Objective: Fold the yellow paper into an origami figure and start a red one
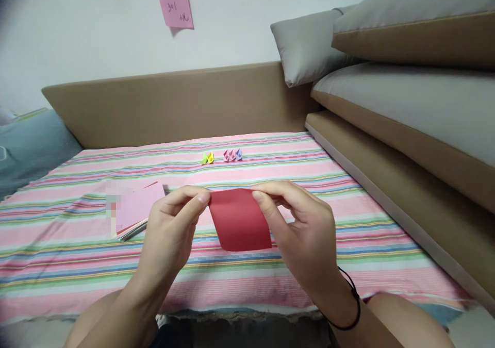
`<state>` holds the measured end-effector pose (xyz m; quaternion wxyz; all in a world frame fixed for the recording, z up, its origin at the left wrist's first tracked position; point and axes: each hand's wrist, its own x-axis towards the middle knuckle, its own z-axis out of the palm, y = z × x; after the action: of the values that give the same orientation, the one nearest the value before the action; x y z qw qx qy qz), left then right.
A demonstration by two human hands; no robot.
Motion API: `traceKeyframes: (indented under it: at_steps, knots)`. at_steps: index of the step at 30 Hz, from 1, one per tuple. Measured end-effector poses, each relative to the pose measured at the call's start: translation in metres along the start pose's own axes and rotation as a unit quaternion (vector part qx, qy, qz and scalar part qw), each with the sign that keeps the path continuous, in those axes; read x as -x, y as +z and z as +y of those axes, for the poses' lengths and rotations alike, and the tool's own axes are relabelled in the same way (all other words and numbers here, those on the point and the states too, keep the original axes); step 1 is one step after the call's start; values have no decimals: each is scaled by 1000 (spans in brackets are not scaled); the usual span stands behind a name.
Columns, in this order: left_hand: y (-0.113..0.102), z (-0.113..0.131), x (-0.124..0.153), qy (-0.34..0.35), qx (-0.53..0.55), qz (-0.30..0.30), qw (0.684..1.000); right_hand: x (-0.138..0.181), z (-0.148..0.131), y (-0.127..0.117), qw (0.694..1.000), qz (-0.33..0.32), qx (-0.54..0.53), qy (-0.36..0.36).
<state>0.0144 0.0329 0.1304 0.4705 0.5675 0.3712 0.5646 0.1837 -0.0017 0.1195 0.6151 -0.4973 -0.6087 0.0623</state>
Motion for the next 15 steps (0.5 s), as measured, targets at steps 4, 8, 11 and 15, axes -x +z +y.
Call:
traceKeyframes:
  at_steps: [4, 8, 11, 15]
  knots:
    - [-4, 5, -2, 46, -50, -12, 998, -1, 0, 0, 1000, -10, 1, -8]
    - [-5, 12, -1, 53, -90, -66, 992, -4, 1, -2, 998, -55, 3, -38]
    - [-3, 12, 0, 41, -98, -72, 992, -5, 1, -3, 994, -90, 13, -62]
    - [-2, 11, 0, 50, -127, -62, 989, -6, 1, -3, 994, -85, 19, -69]
